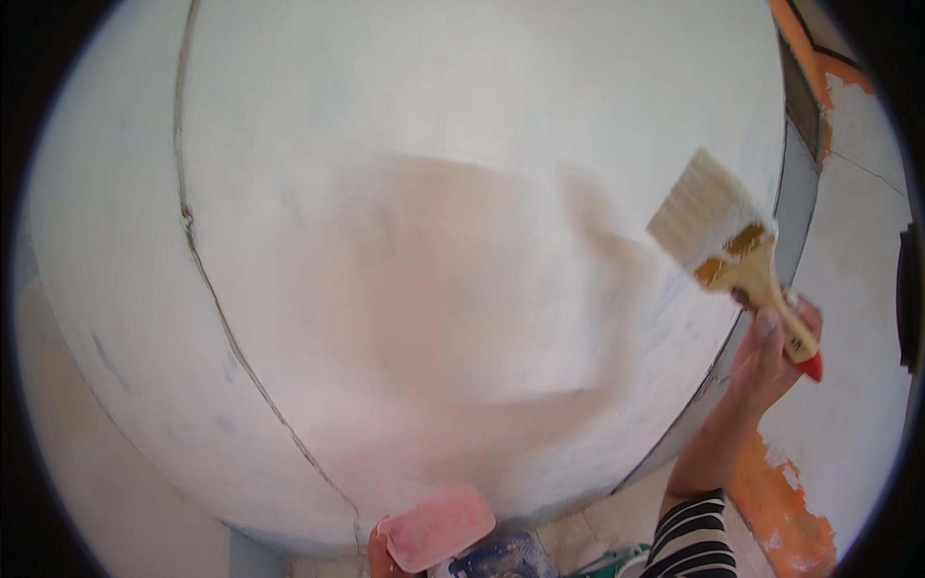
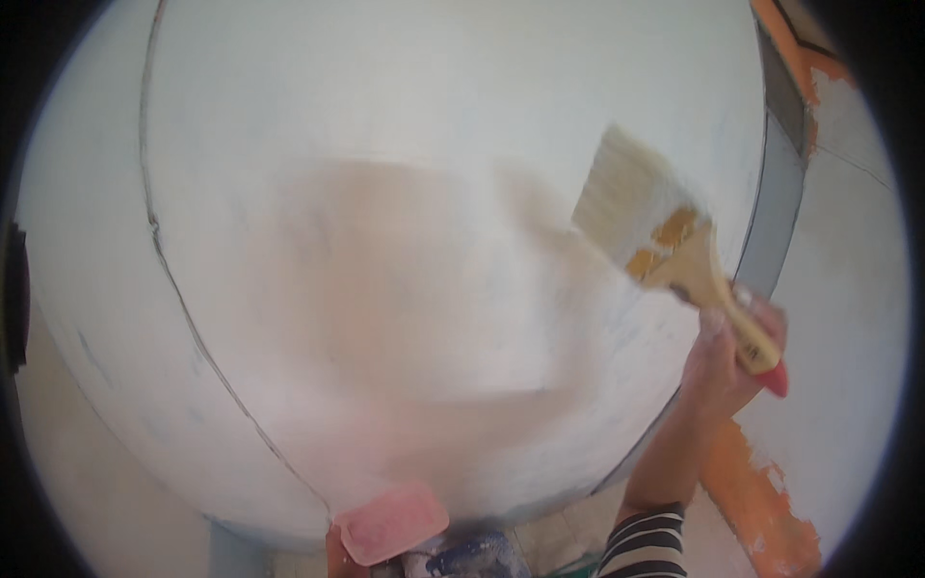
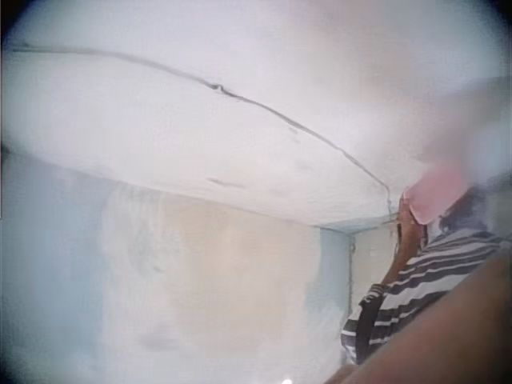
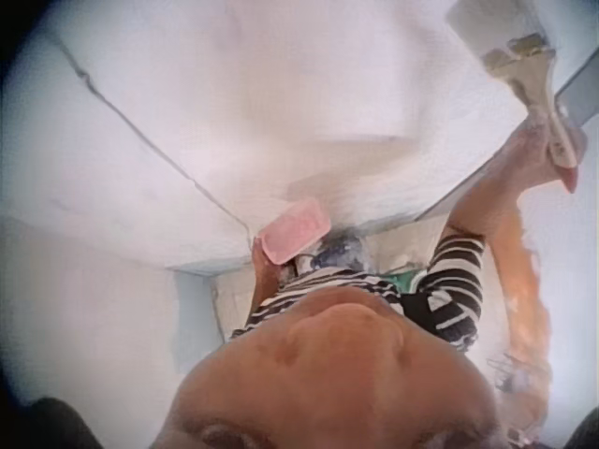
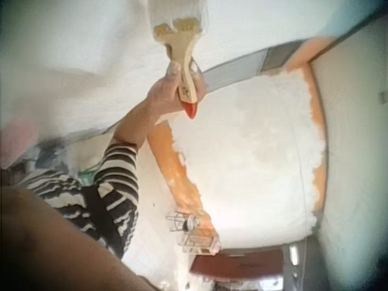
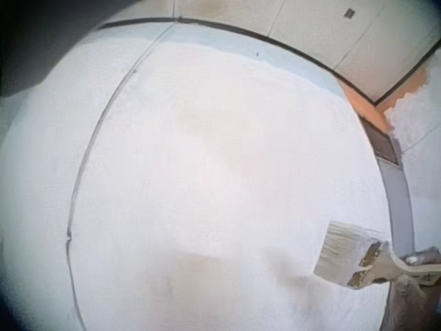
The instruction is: The person paints a wall using a brush, frequently dipping the brush into a pink paint tray held in their other hand.
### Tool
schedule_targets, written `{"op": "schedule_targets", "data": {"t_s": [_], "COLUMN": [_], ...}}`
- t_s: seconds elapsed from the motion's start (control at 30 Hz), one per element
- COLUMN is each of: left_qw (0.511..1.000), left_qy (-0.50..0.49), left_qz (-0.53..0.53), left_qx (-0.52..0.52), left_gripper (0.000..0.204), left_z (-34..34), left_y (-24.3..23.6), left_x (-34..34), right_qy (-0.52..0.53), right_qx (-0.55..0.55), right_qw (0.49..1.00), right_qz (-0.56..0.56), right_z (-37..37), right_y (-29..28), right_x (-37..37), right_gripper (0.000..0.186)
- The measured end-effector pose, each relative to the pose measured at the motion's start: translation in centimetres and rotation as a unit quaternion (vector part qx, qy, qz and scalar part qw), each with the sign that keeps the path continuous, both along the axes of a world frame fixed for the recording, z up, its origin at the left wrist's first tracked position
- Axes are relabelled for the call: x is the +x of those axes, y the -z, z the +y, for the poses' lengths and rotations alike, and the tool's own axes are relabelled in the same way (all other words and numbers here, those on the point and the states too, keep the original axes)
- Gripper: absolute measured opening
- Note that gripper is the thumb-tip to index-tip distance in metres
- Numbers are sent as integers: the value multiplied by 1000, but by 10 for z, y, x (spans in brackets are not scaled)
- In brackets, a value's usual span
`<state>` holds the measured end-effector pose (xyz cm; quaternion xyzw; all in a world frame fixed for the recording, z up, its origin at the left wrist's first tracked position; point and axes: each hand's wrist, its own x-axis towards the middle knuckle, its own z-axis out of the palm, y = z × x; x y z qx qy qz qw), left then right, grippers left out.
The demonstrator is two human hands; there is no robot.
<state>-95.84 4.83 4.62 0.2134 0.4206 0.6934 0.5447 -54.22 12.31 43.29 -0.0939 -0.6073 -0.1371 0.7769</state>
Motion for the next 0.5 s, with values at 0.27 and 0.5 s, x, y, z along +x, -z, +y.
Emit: {"op": "schedule_targets", "data": {"t_s": [0.27,0.5], "left_qw": [978,970], "left_qy": [141,158], "left_qz": [-150,-184], "left_qx": [-16,-35], "left_gripper": [50,57], "left_z": [-1,7], "left_y": [-28,-4], "left_x": [-44,-53], "right_qy": [266,329], "right_qx": [75,159], "right_qw": [947,910], "right_qz": [-163,-195], "right_z": [6,41], "right_y": [-176,-290], "right_x": [-109,-101], "right_gripper": [16,16]}}
